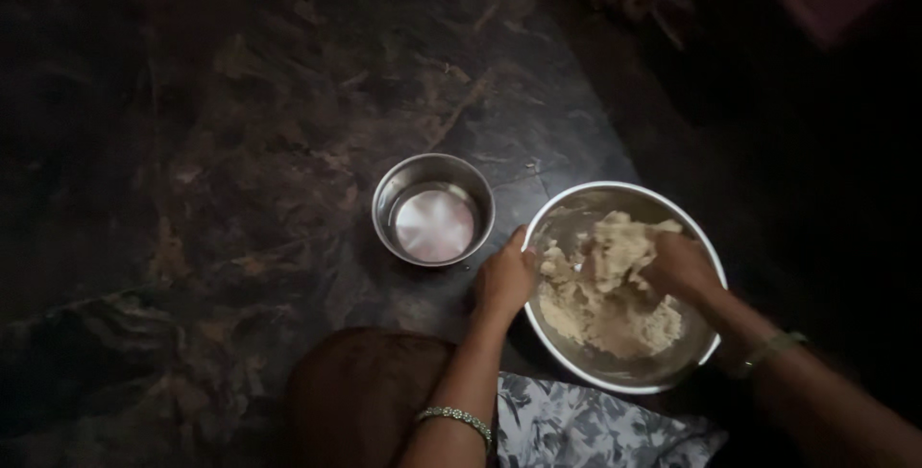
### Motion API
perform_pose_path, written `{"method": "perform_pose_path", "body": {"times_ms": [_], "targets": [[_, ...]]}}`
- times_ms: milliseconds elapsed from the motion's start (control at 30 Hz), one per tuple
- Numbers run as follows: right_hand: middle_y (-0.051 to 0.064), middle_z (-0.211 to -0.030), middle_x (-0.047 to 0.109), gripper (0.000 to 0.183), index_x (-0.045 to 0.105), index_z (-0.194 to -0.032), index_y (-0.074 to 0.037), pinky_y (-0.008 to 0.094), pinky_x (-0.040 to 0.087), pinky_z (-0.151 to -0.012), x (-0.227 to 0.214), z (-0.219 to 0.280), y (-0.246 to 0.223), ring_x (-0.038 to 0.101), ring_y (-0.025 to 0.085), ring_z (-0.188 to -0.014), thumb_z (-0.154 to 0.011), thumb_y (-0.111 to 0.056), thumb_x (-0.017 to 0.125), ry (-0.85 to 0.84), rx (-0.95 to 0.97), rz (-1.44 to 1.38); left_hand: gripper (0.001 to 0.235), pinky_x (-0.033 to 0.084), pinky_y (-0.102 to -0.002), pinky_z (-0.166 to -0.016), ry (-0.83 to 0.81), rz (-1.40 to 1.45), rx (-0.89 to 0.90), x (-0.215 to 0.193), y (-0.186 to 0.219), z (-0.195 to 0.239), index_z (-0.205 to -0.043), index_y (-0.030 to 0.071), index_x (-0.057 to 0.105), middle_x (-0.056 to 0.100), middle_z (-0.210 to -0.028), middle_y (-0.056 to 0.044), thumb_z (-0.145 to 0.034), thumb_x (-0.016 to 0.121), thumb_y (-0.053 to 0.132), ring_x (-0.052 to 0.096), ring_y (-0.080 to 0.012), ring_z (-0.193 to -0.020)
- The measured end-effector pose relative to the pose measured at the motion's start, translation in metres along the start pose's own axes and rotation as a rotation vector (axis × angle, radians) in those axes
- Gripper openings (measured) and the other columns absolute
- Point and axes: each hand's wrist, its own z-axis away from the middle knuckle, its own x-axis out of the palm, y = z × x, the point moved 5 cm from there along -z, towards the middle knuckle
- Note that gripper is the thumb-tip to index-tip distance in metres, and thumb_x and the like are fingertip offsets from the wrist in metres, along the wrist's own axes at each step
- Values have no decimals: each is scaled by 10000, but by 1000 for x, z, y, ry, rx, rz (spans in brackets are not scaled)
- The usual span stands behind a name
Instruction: The person kneads dough in a large metal bowl using both hands, repeatedly pressing and folding the mixture. A smaller metal bowl containing water is placed nearby on the floor.
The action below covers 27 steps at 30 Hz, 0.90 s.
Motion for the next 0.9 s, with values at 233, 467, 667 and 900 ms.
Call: {"method": "perform_pose_path", "body": {"times_ms": [233,467,667,900], "targets": [[168,-1260,666,396,668,-1303,-72,436,614,-822,-17,31,17,682,279,-1074,-913,-42,611,-168,-300,-261,477,500,-557,-926,-13,-28,-12,-3,5,-1,-1453,236,509,699,-1152,-242,-980,528,295,658,-471,-1064],[51,-1500,577,383,706,-1338,-153,369,676,-702,9,-7,40,770,263,-997,-965,-175,624,-206,6,-244,502,498,-557,-938,-2,-25,-12,2,-1,-3,-1468,231,489,698,-1166,-239,-968,525,272,657,-464,-1085],[184,-1101,765,814,451,-1517,-191,489,667,-736,71,-26,-41,790,373,-904,-747,-100,698,-103,-1,-579,526,484,-566,-945,-38,45,-9,8,-10,-7,-1496,257,476,681,-1158,-269,-971,516,270,639,-485,-1087],[158,-1116,733,647,624,-1330,-172,433,566,-916,88,19,-49,715,324,-1059,-717,-187,829,-372,-723,597,497,500,-547,-936,17,64,-10,4,-4,-3,-1445,267,536,684,-1171,-234,-949,546,298,646,-475,-1077]]}}
